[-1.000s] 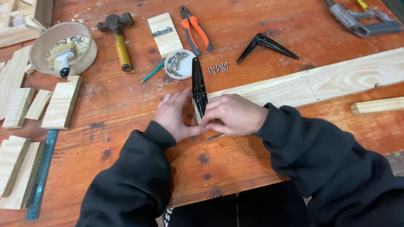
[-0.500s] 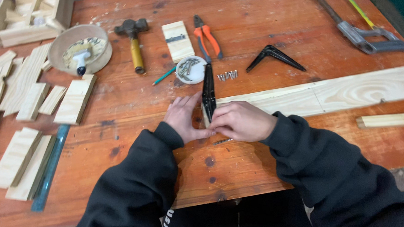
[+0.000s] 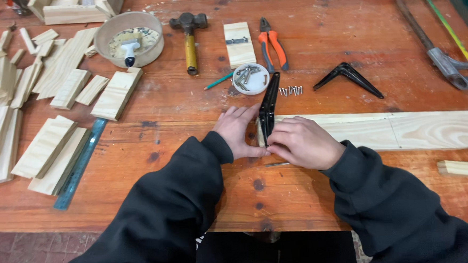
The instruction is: The person aligns a black metal hinge on a wooden plank and secures it with screws using a screwdriver. They repeat the process for a second hinge on the same plank, ensuring both are firmly attached.
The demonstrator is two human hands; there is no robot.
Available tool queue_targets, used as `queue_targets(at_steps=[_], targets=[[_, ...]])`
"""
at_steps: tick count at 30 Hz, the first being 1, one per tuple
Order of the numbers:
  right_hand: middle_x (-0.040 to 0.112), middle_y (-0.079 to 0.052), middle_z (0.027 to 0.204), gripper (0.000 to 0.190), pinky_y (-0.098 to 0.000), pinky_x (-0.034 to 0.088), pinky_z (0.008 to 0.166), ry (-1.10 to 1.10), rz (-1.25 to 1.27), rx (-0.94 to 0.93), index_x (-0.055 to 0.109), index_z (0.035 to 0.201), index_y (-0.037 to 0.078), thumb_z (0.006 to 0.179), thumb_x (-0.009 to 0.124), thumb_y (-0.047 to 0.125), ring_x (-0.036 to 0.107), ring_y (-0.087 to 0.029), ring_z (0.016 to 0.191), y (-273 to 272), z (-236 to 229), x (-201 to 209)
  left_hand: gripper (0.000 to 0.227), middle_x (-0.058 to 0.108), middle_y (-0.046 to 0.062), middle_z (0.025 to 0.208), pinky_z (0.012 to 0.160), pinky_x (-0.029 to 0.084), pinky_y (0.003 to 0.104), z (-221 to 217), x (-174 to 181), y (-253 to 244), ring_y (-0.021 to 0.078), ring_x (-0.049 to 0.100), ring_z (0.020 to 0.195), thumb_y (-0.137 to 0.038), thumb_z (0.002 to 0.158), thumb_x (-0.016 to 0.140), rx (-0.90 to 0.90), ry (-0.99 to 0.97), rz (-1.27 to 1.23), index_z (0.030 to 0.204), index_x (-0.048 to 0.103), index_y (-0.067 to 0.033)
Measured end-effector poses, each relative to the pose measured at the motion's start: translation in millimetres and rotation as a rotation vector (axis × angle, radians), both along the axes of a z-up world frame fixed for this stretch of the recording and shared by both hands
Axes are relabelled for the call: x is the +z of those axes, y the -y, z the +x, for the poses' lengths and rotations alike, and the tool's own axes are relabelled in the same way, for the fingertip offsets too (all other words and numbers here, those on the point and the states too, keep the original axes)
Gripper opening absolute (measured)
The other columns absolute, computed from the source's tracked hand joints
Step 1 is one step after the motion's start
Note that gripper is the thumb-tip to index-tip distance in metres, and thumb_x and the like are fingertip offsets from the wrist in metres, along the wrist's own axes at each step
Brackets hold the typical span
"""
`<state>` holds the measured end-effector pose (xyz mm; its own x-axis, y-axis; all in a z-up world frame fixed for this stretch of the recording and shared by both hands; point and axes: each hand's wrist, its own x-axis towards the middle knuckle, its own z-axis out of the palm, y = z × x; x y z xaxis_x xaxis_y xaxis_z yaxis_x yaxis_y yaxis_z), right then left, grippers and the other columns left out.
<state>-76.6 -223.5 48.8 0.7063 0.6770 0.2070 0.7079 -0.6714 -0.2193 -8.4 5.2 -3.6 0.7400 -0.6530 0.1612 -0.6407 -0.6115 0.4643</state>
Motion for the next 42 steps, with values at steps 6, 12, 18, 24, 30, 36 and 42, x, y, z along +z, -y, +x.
queue_targets(at_steps=[6, 12, 18, 24, 30, 36, 42], targets=[[0.076, -0.004, 0.094, 0.008, -0.0439, 0.056, 0.080, -0.090, 0.077, 0.040, 0.076, 0.095, 0.011, 0.093, 0.071, 0.016, 0.071, -0.029, 0.092, -5, -6, 22, 0.127, 0.061, 0.003, 0.131, 0.097, 0.049, 0.046, -1, 4, 1, 0.0262, 0.054, 0.122, -0.073, 0.057, 0.083, 0.004, -0.010, 0.021, 0.158, 0.037, -0.0126], [0.073, -0.001, 0.088, 0.012, -0.0406, 0.054, 0.079, -0.012, 0.043, 0.027, 0.076, 0.092, 0.012, 0.096, 0.069, 0.022, 0.069, -0.026, 0.090, -2, -3, 4, 0.126, 0.061, 0.005, 0.131, 0.097, 0.048, 0.046, -2, 6, 0, 0.0276, 0.053, 0.122, -0.074, 0.060, 0.082, -0.013, -0.013, 0.033, 0.159, 0.036, -0.0110], [0.069, 0.001, 0.084, 0.018, -0.0384, 0.052, 0.081, 0.120, -0.043, 0.016, 0.073, 0.089, 0.013, 0.097, 0.070, 0.029, 0.065, -0.022, 0.088, -2, 1, -8, 0.125, 0.061, 0.006, 0.130, 0.098, 0.047, 0.045, -3, 12, -1, 0.0279, 0.052, 0.122, -0.070, 0.061, 0.085, -0.017, -0.038, 0.046, 0.160, 0.035, -0.0104], [0.068, 0.001, 0.087, 0.020, -0.0397, 0.052, 0.082, 0.085, -0.007, 0.030, 0.072, 0.093, 0.015, 0.097, 0.069, 0.034, 0.065, -0.023, 0.094, 2, 5, -16, 0.129, 0.061, 0.006, 0.129, 0.100, 0.047, 0.046, 1, 2, -2, 0.0280, 0.052, 0.121, -0.073, 0.060, 0.084, -0.026, -0.019, 0.033, 0.160, 0.033, -0.0114], [0.071, -0.010, 0.089, 0.023, -0.0479, 0.056, 0.080, -0.158, 0.029, -0.022, 0.071, 0.094, 0.010, 0.092, 0.075, 0.032, 0.068, -0.036, 0.096, 18, -9, 44, 0.139, 0.060, 0.008, 0.129, 0.100, 0.046, 0.045, -2, 15, -2, 0.0289, 0.052, 0.122, -0.081, 0.063, 0.079, -0.022, -0.069, 0.035, 0.166, 0.018, -0.0103], [0.076, -0.003, 0.086, 0.026, -0.0487, 0.058, 0.084, -0.574, -0.475, -0.350, 0.076, 0.088, 0.016, 0.077, 0.085, 0.038, 0.074, -0.034, 0.097, 26, -24, 84, 0.119, 0.055, 0.018, 0.132, 0.109, 0.040, 0.052, -9, 40, -9, 0.0383, 0.050, 0.122, -0.067, 0.069, 0.087, -0.053, 0.027, -0.226, 0.159, 0.037, -0.0083], [0.077, -0.005, 0.094, 0.025, -0.0465, 0.058, 0.086, -0.585, -0.634, -0.372, 0.081, 0.098, 0.024, 0.076, 0.081, 0.036, 0.075, -0.034, 0.099, 22, -15, 56, 0.043, 0.062, 0.002, 0.084, 0.094, 0.047, 0.043, -6, 34, -6, 0.0274, 0.061, 0.093, -0.039, 0.075, 0.092, -0.237, 0.131, -0.634, 0.108, 0.076, -0.0169]])
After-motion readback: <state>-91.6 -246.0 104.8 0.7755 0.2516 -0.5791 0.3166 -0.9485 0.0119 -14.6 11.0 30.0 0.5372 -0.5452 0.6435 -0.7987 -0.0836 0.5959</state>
